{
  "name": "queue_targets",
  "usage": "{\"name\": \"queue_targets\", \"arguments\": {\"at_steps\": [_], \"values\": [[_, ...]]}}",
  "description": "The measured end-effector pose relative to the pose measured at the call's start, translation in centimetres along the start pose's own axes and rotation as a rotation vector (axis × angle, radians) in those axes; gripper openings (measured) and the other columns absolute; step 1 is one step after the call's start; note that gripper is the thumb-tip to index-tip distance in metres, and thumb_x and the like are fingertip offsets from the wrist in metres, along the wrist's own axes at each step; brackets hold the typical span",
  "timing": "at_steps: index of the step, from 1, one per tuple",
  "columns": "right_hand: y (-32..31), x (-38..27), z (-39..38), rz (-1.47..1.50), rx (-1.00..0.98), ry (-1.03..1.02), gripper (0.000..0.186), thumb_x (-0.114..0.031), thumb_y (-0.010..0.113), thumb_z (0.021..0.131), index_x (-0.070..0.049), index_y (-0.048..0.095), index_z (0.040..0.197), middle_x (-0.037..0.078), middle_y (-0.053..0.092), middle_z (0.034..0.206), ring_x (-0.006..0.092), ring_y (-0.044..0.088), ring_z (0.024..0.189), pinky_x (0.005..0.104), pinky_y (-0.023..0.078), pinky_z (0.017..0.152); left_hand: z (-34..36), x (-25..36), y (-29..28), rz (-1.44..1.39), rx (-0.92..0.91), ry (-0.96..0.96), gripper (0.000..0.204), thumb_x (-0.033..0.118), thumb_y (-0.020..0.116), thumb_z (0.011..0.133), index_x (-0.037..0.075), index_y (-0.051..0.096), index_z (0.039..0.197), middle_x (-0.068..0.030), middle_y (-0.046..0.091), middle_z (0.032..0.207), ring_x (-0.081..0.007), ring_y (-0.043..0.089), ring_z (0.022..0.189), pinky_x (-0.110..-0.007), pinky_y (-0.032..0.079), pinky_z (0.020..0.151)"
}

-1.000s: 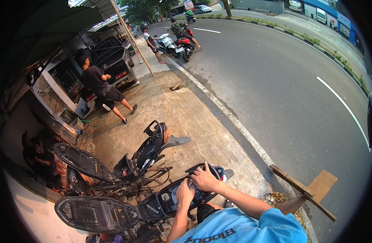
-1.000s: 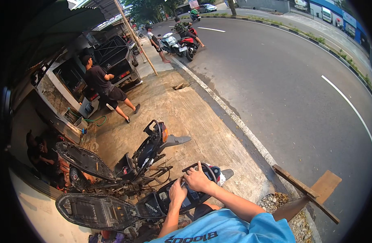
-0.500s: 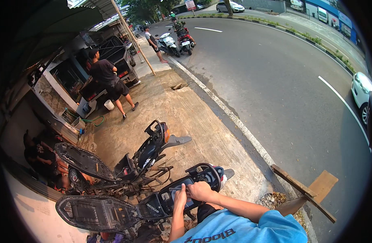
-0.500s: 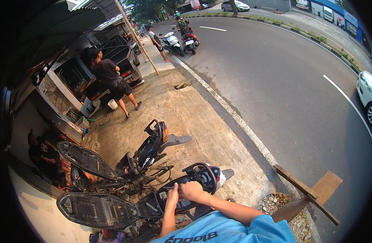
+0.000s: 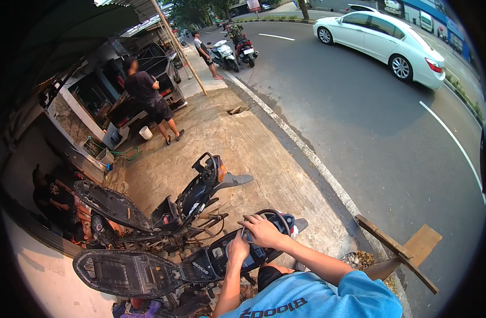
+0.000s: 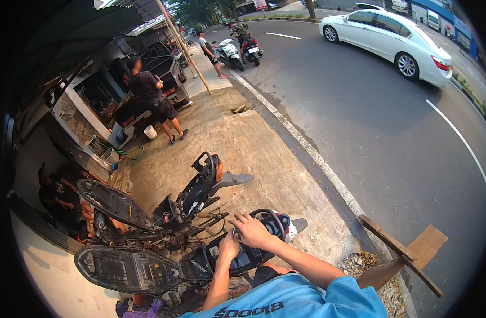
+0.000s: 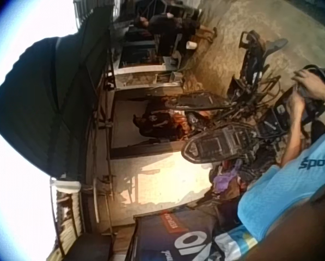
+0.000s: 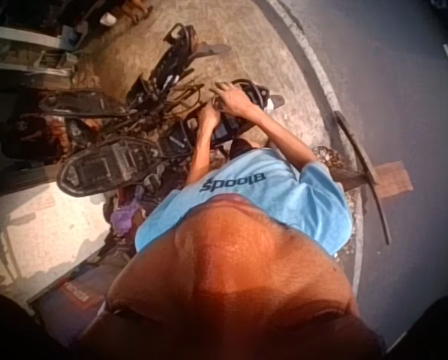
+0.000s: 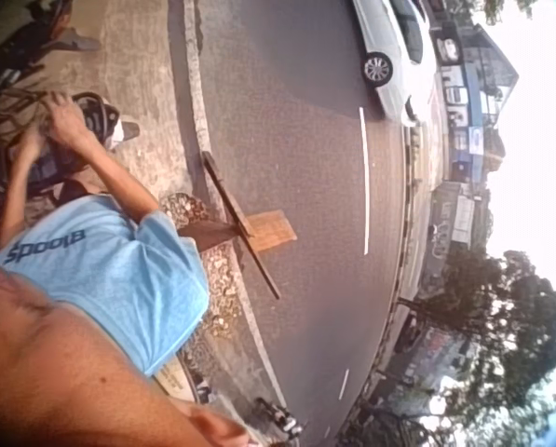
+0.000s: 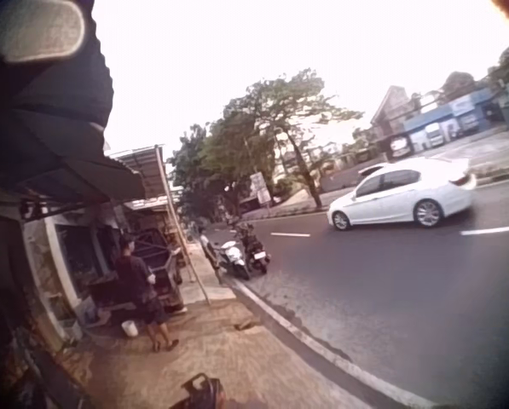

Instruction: The person loosens bolts on a motorcycle frame using a tool, removes the hardware, and then adjusts a motorcycle body component by hand.

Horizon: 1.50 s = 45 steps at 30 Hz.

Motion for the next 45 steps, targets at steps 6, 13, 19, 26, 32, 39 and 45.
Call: {"name": "queue_targets", "arguments": {"at_steps": [6, 13, 19, 26, 32, 39, 45], "values": [[1.5, 1.3, 0.2, -0.394, -0.162, -0.142, 0.053, -0.029, 0.068, 0.083, -0.011, 0.06, 0.132, 0.014, 0.056, 0.13, 0.0347, 0.042, 0.135, 0.0657, 0.033, 0.106, -0.4, 0.2, 0.3, -0.041, -0.024, 0.021, 0.046, 0.031, 0.049, 0.099, 0.005, 0.049, 0.137, -0.0304, 0.065, 0.109, -0.0488, 0.06, 0.103, -0.057, 0.046, 0.09], [1.9, 1.8, 0.7, -0.303, -0.23, -0.019, 0.034, -0.032, 0.062, 0.089, -0.016, 0.07, 0.117, 0.007, 0.066, 0.102, 0.027, 0.058, 0.111, 0.0507, 0.044, 0.095, -5.7, 2.0, -2.5, 0.056, 0.492, 0.032, 0.038, 0.023, 0.07, 0.085, 0.004, 0.061, 0.117, -0.0214, 0.064, 0.111, -0.0439, 0.055, 0.111, -0.051, 0.044, 0.092], [3.1, 0.8, -0.2, -0.159, -0.033, 0.025, 0.021, -0.024, 0.059, 0.089, -0.01, 0.072, 0.098, 0.016, 0.065, 0.061, 0.0356, 0.065, 0.055, 0.0459, 0.051, 0.049, -3.4, -5.4, 2.1, -0.267, 0.147, -0.298, 0.05, 0.044, 0.049, 0.1, -0.002, 0.069, 0.098, -0.0136, 0.068, 0.069, -0.035, 0.069, 0.064, -0.046, 0.052, 0.061], [5.1, -2.3, -2.7, -0.13, 0.032, 0.094, 0.025, -0.023, 0.057, 0.089, -0.003, 0.063, 0.104, 0.018, 0.062, 0.057, 0.0335, 0.062, 0.046, 0.0439, 0.048, 0.04, 1.9, -4.8, 3.1, -0.661, -0.031, -0.351, 0.05, 0.039, 0.045, 0.103, -0.007, 0.065, 0.104, -0.0198, 0.073, 0.094, -0.0279, 0.071, 0.078, -0.039, 0.054, 0.072], [3.2, -0.6, -2.1, 0.009, -0.215, 0.155, 0.037, -0.025, 0.055, 0.091, -0.003, 0.062, 0.119, 0.022, 0.065, 0.067, 0.0416, 0.065, 0.059, 0.0502, 0.054, 0.056, 1.1, -0.3, 0.1, -0.447, 0.04, -0.202, 0.038, 0.03, 0.043, 0.103, -0.001, 0.06, 0.118, -0.0225, 0.071, 0.102, -0.0373, 0.069, 0.097, -0.045, 0.052, 0.083], [-1.7, 1.5, 2.3, -0.326, 0.147, -0.103, 0.039, -0.026, 0.057, 0.092, -0.01, 0.061, 0.128, 0.018, 0.061, 0.122, 0.0372, 0.057, 0.113, 0.0575, 0.038, 0.106, 0.5, 1.0, -1.2, -0.059, 0.096, 0.009, 0.025, 0.023, 0.044, 0.102, 0.007, 0.055, 0.118, -0.0269, 0.068, 0.095, -0.0472, 0.064, 0.091, -0.058, 0.048, 0.077], [0.0, 2.6, 3.6, -0.427, -0.377, -0.056, 0.033, -0.029, 0.053, 0.096, -0.006, 0.068, 0.115, 0.017, 0.066, 0.118, 0.0354, 0.058, 0.118, 0.07, 0.028, 0.107, 0.6, -1.1, -2.1, -0.148, -0.002, 0.132, 0.025, 0.02, 0.05, 0.099, 0.007, 0.058, 0.119, -0.0186, 0.069, 0.099, -0.0432, 0.063, 0.098, -0.052, 0.049, 0.082]]}}
Point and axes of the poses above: each hand's wrist, its own z-axis towards the middle knuckle, its own y-axis out of the palm, x = y × z, the point moved 1 cm from there along z, towards the middle knuckle
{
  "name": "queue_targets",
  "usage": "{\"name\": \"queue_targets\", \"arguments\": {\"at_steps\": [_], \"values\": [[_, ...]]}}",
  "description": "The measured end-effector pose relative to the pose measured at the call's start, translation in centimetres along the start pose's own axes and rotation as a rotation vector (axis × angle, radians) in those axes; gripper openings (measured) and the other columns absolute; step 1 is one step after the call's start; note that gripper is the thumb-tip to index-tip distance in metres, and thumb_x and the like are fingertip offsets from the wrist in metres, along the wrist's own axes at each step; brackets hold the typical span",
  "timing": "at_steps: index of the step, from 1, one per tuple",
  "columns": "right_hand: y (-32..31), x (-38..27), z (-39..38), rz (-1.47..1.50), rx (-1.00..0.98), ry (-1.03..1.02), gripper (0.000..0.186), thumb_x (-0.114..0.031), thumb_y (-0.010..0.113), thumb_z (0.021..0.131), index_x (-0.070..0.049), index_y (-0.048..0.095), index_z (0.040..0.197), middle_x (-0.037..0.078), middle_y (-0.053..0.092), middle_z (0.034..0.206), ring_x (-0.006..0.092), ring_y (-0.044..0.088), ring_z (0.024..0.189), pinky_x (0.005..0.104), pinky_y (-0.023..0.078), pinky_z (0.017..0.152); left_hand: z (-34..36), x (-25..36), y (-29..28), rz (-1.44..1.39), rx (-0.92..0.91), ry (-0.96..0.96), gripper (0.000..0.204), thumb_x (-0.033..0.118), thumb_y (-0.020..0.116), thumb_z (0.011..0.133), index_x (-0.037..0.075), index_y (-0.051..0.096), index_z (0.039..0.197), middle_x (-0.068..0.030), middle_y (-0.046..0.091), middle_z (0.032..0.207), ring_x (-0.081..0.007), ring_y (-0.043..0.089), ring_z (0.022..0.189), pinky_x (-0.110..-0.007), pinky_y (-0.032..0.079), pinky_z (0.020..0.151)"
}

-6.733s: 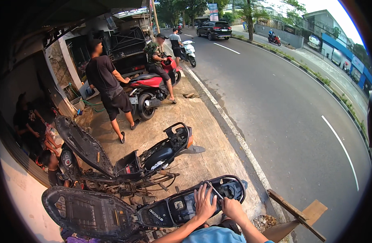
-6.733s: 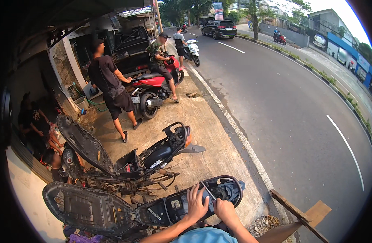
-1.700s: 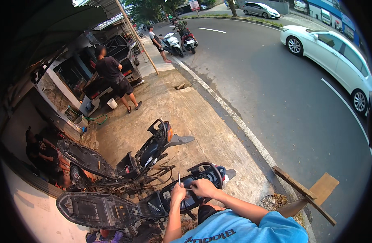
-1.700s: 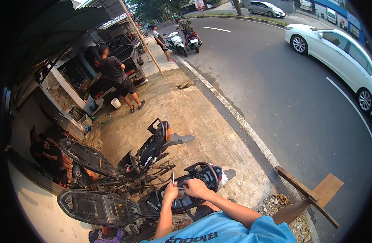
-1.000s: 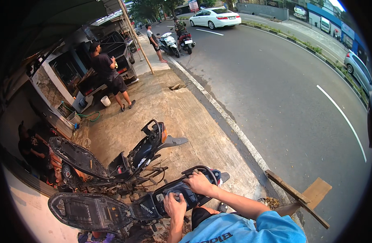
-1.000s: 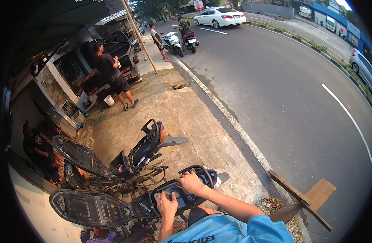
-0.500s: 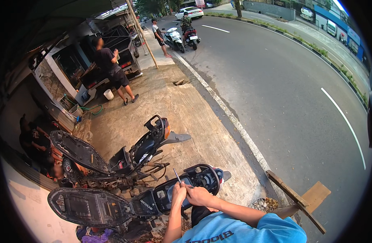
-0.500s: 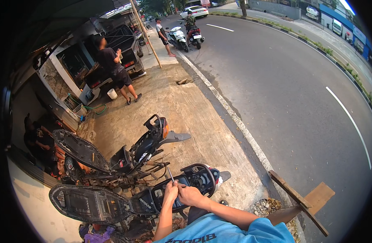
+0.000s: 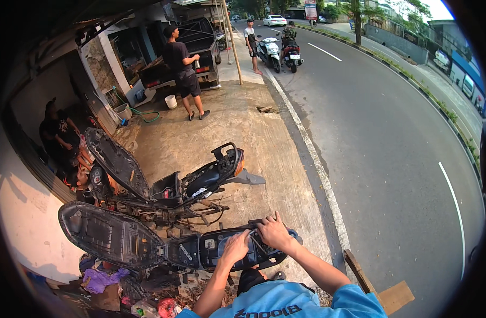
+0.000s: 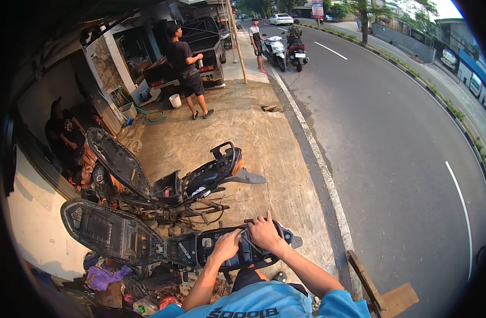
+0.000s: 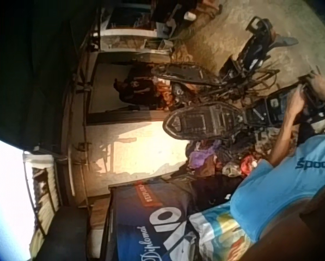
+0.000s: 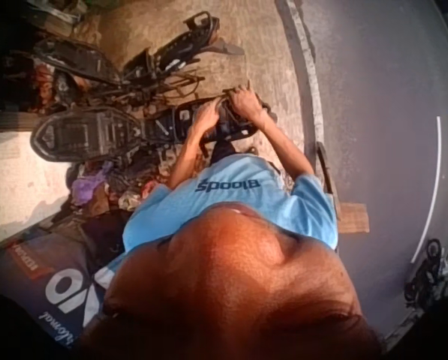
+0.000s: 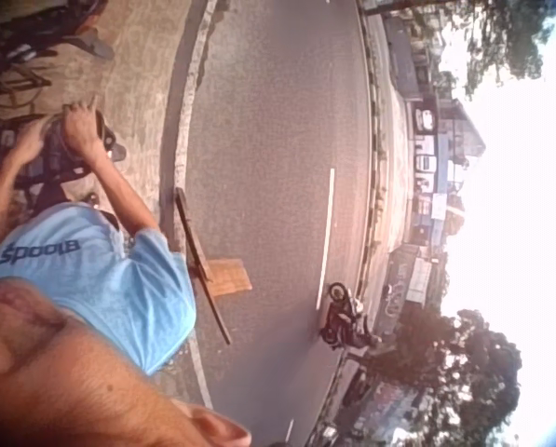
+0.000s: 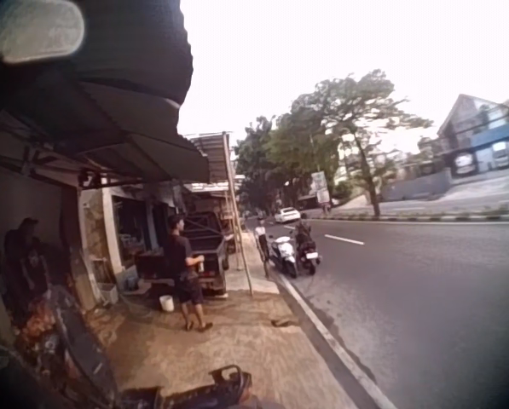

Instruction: The person loosens bolts on a motorcycle frame using a tool, removes the hardware, and then adjusts a motorcycle body component by hand.

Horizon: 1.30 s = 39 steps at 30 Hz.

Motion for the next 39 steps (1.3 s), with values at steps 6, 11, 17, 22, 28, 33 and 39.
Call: {"name": "queue_targets", "arguments": {"at_steps": [6, 11, 17, 22, 28, 33, 39], "values": [[2.3, -3.0, -0.4, 0.2, 0.276, 0.009, 0.036, -0.034, 0.059, 0.094, -0.007, 0.07, 0.073, 0.019, 0.063, 0.059, 0.0351, 0.065, 0.053, 0.0437, 0.052, 0.048, -2.3, -0.7, -0.2, 0.056, 0.536, -0.297, 0.033, 0.023, 0.063, 0.091, 0.008, 0.063, 0.121, -0.0175, 0.057, 0.128, -0.0384, 0.052, 0.12, -0.049, 0.037, 0.104], [3.6, -7.0, -1.3, 0.362, 0.28, 0.136, 0.028, -0.028, 0.059, 0.093, -0.007, 0.072, 0.08, 0.021, 0.065, 0.064, 0.0387, 0.065, 0.056, 0.0475, 0.053, 0.052, -1.2, -6.2, 4.0, -0.535, 0.052, -0.552, 0.048, 0.043, 0.053, 0.099, -0.003, 0.068, 0.103, -0.0212, 0.069, 0.097, -0.0393, 0.066, 0.094, -0.046, 0.051, 0.083], [3.4, -6.8, -2.7, 0.398, 0.183, 0.098, 0.031, -0.029, 0.053, 0.096, -0.005, 0.072, 0.087, 0.024, 0.065, 0.065, 0.0424, 0.066, 0.063, 0.05, 0.055, 0.058, 0.0, -3.6, 3.7, -0.397, 0.003, -0.52, 0.052, 0.046, 0.051, 0.098, -0.003, 0.069, 0.103, -0.0272, 0.069, 0.102, -0.0414, 0.067, 0.1, -0.049, 0.051, 0.082], [2.1, -3.6, -2.1, 0.623, -0.138, 0.246, 0.052, -0.039, 0.044, 0.102, 0.001, 0.07, 0.083, 0.024, 0.068, 0.075, 0.0425, 0.069, 0.082, 0.0492, 0.053, 0.078, -0.3, -3.4, 2.4, -0.244, -0.021, -0.473, 0.049, 0.038, 0.05, 0.096, -0.008, 0.069, 0.095, -0.0291, 0.069, 0.096, -0.043, 0.067, 0.098, -0.05, 0.052, 0.083], [-0.2, -1.6, 1.6, 0.475, 0.351, 0.07, 0.037, -0.029, 0.049, 0.099, -0.004, 0.065, 0.121, 0.024, 0.063, 0.123, 0.0419, 0.057, 0.119, 0.0452, 0.047, 0.098, -0.2, -0.3, 4.0, -0.01, 0.024, -0.34, 0.034, 0.015, 0.054, 0.085, -0.006, 0.06, 0.111, -0.027, 0.069, 0.104, -0.0421, 0.066, 0.104, -0.05, 0.054, 0.085], [3.3, -0.6, 3.8, 0.186, 0.18, -0.316, 0.032, -0.029, 0.051, 0.098, -0.003, 0.066, 0.111, 0.016, 0.06, 0.122, 0.0356, 0.048, 0.127, 0.0568, 0.036, 0.106, -0.8, 1.2, 4.2, 0.032, 0.237, -0.312, 0.023, 0.017, 0.052, 0.09, 0.0, 0.056, 0.106, -0.0272, 0.07, 0.094, -0.0451, 0.067, 0.091, -0.054, 0.052, 0.079], [2.4, -0.5, 2.4, 0.141, 0.251, -0.253, 0.028, -0.03, 0.052, 0.098, -0.006, 0.066, 0.099, 0.012, 0.06, 0.094, 0.0318, 0.056, 0.105, 0.0619, 0.034, 0.104, -1.3, 0.6, 2.8, 0.209, 0.406, -0.137, 0.033, 0.028, 0.047, 0.097, 0.001, 0.065, 0.103, -0.0244, 0.07, 0.082, -0.0432, 0.068, 0.075, -0.052, 0.054, 0.068]]}}
Point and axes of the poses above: each hand's wrist, its own z-axis towards the middle knuckle, its own y-axis out of the palm, x = y × z, the point moved 1 cm from there along z, towards the middle knuckle
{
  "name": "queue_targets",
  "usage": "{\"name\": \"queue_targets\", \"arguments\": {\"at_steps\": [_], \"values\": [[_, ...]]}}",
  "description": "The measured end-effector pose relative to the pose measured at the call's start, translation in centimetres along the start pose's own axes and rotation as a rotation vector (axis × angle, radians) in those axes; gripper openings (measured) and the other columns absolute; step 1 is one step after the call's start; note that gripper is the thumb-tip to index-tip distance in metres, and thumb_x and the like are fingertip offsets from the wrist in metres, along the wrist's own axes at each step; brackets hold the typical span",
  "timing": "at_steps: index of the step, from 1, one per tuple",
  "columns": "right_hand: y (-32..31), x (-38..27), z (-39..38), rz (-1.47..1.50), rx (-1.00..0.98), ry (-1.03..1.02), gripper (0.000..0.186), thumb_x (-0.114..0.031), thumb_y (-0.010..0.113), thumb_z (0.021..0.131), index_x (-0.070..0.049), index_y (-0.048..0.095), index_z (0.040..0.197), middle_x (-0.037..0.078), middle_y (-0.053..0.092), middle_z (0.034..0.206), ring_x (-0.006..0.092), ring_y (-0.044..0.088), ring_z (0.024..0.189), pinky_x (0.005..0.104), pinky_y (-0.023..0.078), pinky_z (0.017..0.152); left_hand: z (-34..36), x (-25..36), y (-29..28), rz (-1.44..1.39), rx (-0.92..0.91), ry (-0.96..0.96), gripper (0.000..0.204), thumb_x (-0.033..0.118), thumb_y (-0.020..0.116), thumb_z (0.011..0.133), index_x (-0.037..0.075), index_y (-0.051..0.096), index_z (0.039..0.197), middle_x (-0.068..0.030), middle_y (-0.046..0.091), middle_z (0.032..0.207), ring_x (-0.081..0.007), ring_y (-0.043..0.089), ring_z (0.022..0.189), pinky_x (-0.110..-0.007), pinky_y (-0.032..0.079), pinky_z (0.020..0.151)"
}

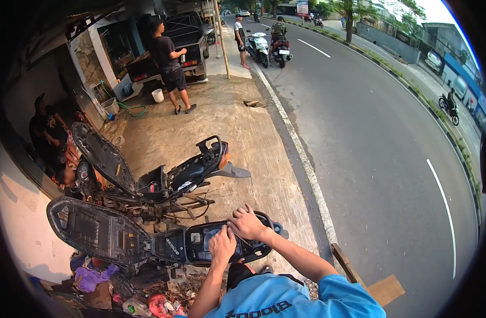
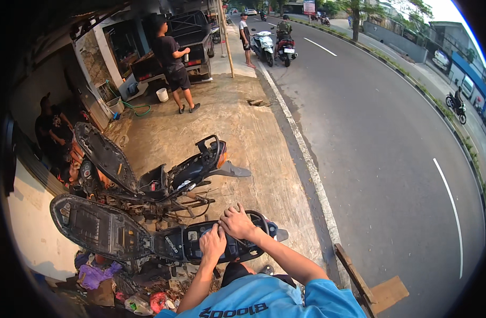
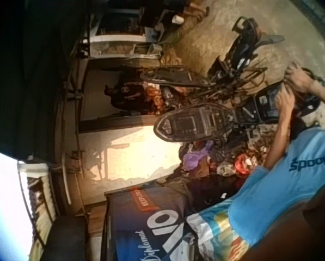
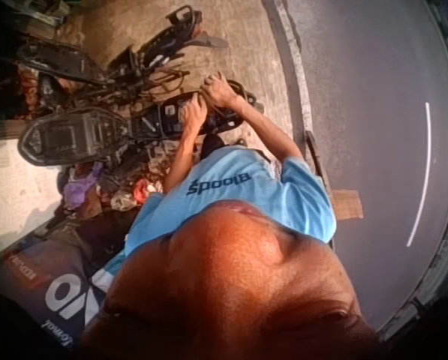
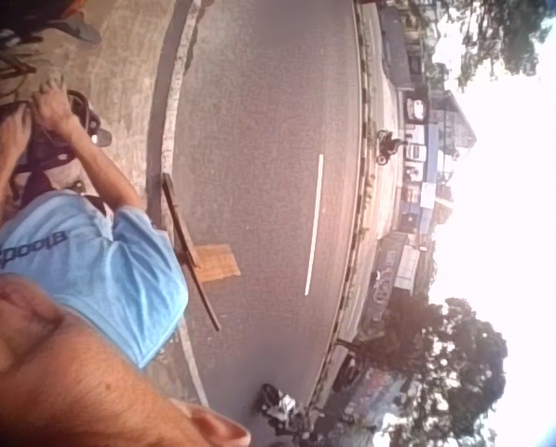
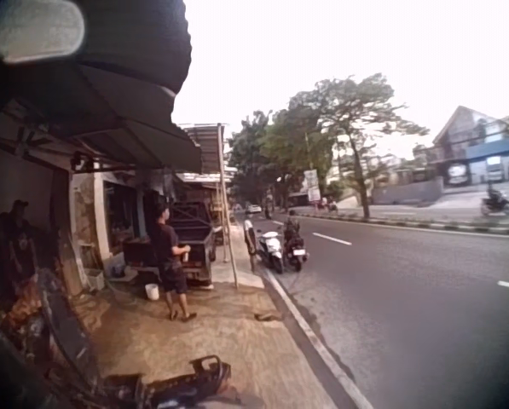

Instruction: The person loosens bolts on a motorcycle frame using a tool, removes the hardware, and then adjusts a motorcycle body component by hand.

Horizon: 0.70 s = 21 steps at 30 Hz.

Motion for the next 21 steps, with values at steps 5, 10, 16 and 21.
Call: {"name": "queue_targets", "arguments": {"at_steps": [5, 10, 16, 21], "values": [[0.2, -1.5, -1.6, 0.036, 0.051, 0.037, 0.024, -0.029, 0.055, 0.096, -0.007, 0.065, 0.095, 0.011, 0.062, 0.09, 0.0297, 0.06, 0.097, 0.0481, 0.039, 0.1, 1.6, -3.1, 0.3, 0.048, 0.032, -0.015, 0.039, 0.029, 0.044, 0.099, 0.0, 0.069, 0.094, -0.024, 0.069, 0.079, -0.0436, 0.067, 0.075, -0.052, 0.053, 0.069], [1.3, -5.3, -2.8, -0.022, 0.064, 0.12, 0.019, -0.015, 0.062, 0.079, -0.003, 0.06, 0.094, 0.013, 0.065, 0.079, 0.0291, 0.068, 0.071, 0.0386, 0.053, 0.06, 3.3, -8.8, 3.7, 0.025, 0.033, 0.145, 0.039, 0.026, 0.039, 0.099, 0.007, 0.07, 0.085, -0.0149, 0.069, 0.078, -0.0422, 0.061, 0.077, -0.052, 0.047, 0.078], [2.1, -5.4, -3.4, -0.045, 0.083, 0.272, 0.018, -0.015, 0.06, 0.081, -0.003, 0.062, 0.094, 0.014, 0.065, 0.076, 0.03, 0.068, 0.065, 0.0403, 0.053, 0.056, 3.2, -4.4, 1.9, 0.02, 0.084, 0.034, 0.041, 0.031, 0.046, 0.098, -0.003, 0.064, 0.109, -0.0276, 0.06, 0.121, -0.0407, 0.056, 0.112, -0.051, 0.042, 0.095], [2.7, -5.8, -3.4, -0.047, 0.057, 0.296, 0.018, -0.015, 0.059, 0.083, -0.002, 0.062, 0.094, 0.014, 0.066, 0.072, 0.0303, 0.067, 0.062, 0.0412, 0.053, 0.053, 1.1, -3.2, 4.0, -0.517, -0.032, -0.504, 0.091, 0.039, 0.058, 0.098, -0.001, 0.002, 0.157, -0.0313, 0.014, 0.16, -0.038, 0.02, 0.149, -0.047, 0.02, 0.12]]}}
Point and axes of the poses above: each hand's wrist, its own z-axis towards the middle knuckle, its own y-axis out of the palm, x = y × z, the point moved 1 cm from there along z, towards the middle knuckle
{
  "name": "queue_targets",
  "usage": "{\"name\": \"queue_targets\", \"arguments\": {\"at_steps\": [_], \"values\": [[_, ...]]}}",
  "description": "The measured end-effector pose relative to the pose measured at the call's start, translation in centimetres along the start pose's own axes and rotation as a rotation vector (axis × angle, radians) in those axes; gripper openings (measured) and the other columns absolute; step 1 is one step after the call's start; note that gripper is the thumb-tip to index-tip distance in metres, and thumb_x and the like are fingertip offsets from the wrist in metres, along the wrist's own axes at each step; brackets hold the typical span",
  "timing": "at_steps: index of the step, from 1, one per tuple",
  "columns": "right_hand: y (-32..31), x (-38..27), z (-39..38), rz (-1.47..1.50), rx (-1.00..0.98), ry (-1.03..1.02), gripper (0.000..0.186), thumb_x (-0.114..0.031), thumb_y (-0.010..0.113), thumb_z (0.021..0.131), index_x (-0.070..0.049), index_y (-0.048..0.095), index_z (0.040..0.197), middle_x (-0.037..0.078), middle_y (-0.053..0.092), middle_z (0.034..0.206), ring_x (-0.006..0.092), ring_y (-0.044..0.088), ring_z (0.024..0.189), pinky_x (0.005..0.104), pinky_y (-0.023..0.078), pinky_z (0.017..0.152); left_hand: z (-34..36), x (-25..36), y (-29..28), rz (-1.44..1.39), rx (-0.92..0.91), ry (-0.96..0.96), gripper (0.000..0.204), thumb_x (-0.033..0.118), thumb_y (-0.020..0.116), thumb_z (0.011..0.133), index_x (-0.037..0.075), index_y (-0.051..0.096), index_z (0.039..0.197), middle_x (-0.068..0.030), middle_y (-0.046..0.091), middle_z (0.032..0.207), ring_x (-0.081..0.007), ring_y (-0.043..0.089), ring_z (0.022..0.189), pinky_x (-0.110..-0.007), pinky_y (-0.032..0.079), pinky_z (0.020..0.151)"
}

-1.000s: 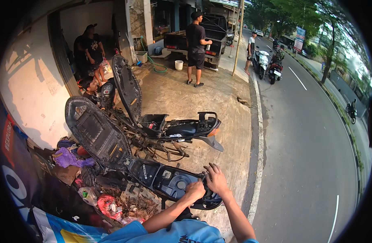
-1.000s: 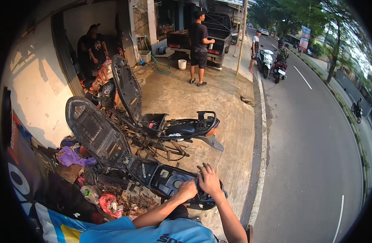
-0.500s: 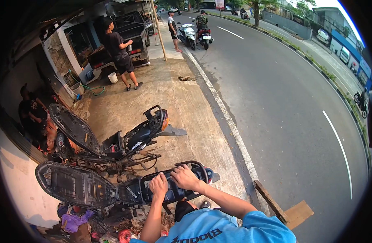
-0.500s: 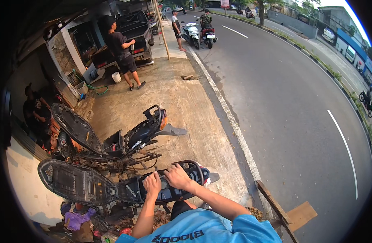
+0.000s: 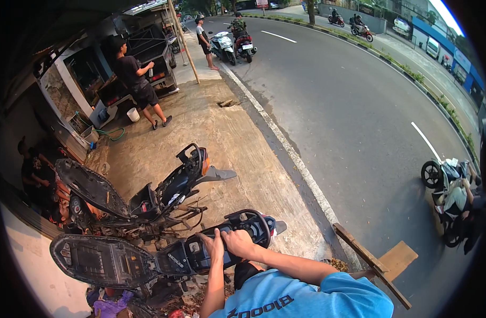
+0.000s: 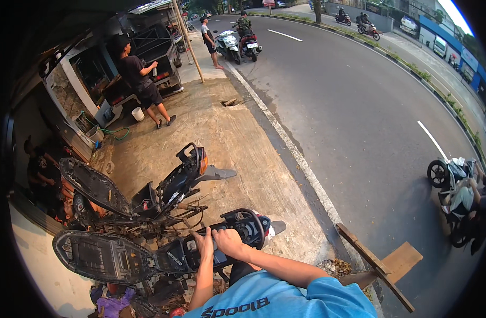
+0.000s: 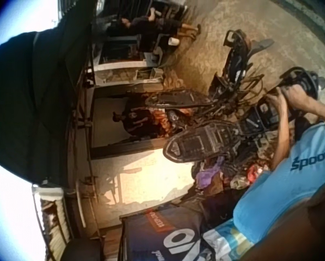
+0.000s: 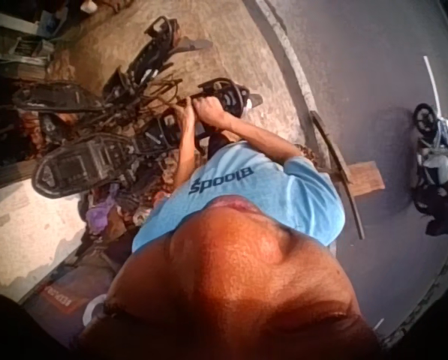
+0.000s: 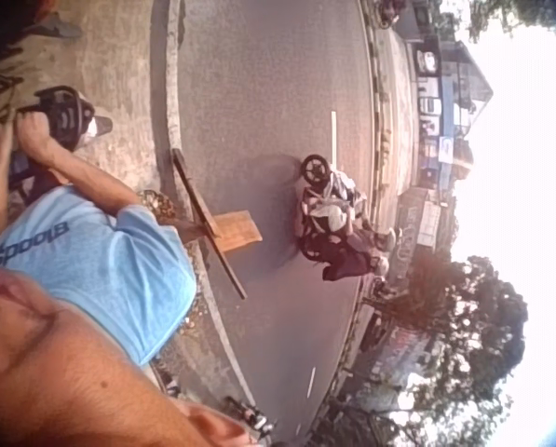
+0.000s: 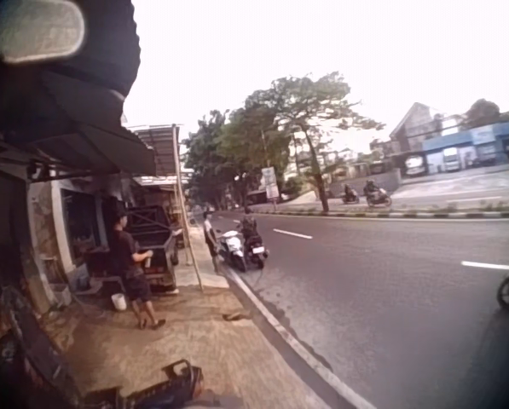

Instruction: The person loosens bolts on a motorcycle frame using a tool, removes the hardware, and then adjusts a motorcycle body component by hand.

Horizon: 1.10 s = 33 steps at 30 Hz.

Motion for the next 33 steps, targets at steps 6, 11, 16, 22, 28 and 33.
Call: {"name": "queue_targets", "arguments": {"at_steps": [6, 11, 16, 22, 28, 33], "values": [[-1.2, -1.5, -1.0, 0.124, -0.074, 0.015, 0.023, -0.017, 0.057, 0.085, 0.003, 0.061, 0.096, 0.018, 0.069, 0.071, 0.0311, 0.069, 0.062, 0.0415, 0.054, 0.053, -2.2, 0.7, 0.1, -0.501, -0.036, -0.171, 0.09, 0.017, 0.057, 0.097, 0.001, -0.008, 0.157, -0.027, 0.039, 0.147, -0.032, 0.056, 0.117, -0.039, 0.046, 0.097], [-1.1, -1.2, -1.8, 0.171, -0.054, -0.007, 0.025, -0.019, 0.054, 0.089, 0.002, 0.061, 0.101, 0.02, 0.067, 0.069, 0.0357, 0.067, 0.059, 0.0457, 0.053, 0.051, -2.7, 0.6, -0.1, -0.476, 0.021, -0.201, 0.091, 0.004, 0.048, 0.096, 0.006, -0.023, 0.153, -0.0249, 0.052, 0.136, -0.028, 0.067, 0.094, -0.036, 0.055, 0.083], [-2.1, -1.2, -2.1, 0.185, -0.075, 0.032, 0.027, -0.021, 0.053, 0.09, 0.002, 0.061, 0.102, 0.021, 0.067, 0.069, 0.0361, 0.067, 0.059, 0.0453, 0.053, 0.05, -2.9, -0.4, 0.9, -0.544, 0.022, -0.181, 0.088, 0.004, 0.049, 0.097, 0.007, -0.018, 0.154, -0.0237, 0.056, 0.132, -0.0285, 0.068, 0.094, -0.035, 0.054, 0.08], [-1.9, -0.4, -3.0, 0.256, -0.082, 0.193, 0.025, -0.026, 0.055, 0.093, -0.007, 0.067, 0.103, 0.019, 0.066, 0.063, 0.0355, 0.065, 0.053, 0.0458, 0.051, 0.046, -2.3, -1.4, 2.5, -0.812, -0.045, -0.322, 0.036, 0.016, 0.042, 0.105, 0.0, 0.035, 0.136, -0.0136, 0.067, 0.097, -0.0165, 0.058, 0.065, -0.031, 0.047, 0.061], [-4.0, -0.8, -2.3, 0.255, -0.369, 0.304, 0.048, -0.021, 0.06, 0.085, -0.001, 0.057, 0.129, 0.017, 0.07, 0.078, 0.032, 0.068, 0.06, 0.041, 0.053, 0.049, -4.1, 0.5, 3.5, -0.853, 0.112, -0.207, 0.029, 0.02, 0.038, 0.105, 0.001, 0.037, 0.128, -0.0072, 0.053, 0.078, -0.0145, 0.052, 0.065, -0.033, 0.051, 0.067], [-3.1, 0.2, -3.6, 0.34, -0.224, 0.31, 0.056, -0.023, 0.061, 0.085, -0.005, 0.053, 0.137, 0.014, 0.07, 0.078, 0.0305, 0.067, 0.057, 0.0414, 0.053, 0.049, -4.8, 1.6, 3.3, -0.779, 0.043, -0.119, 0.018, 0.019, 0.036, 0.106, 0.004, 0.039, 0.114, -0.0057, 0.049, 0.077, -0.0139, 0.051, 0.066, -0.035, 0.056, 0.072]]}}
Point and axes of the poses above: each hand's wrist, its own z-axis towards the middle knuckle, its own y-axis out of the palm, x = y × z, the point moved 1 cm from there along z, towards the middle knuckle
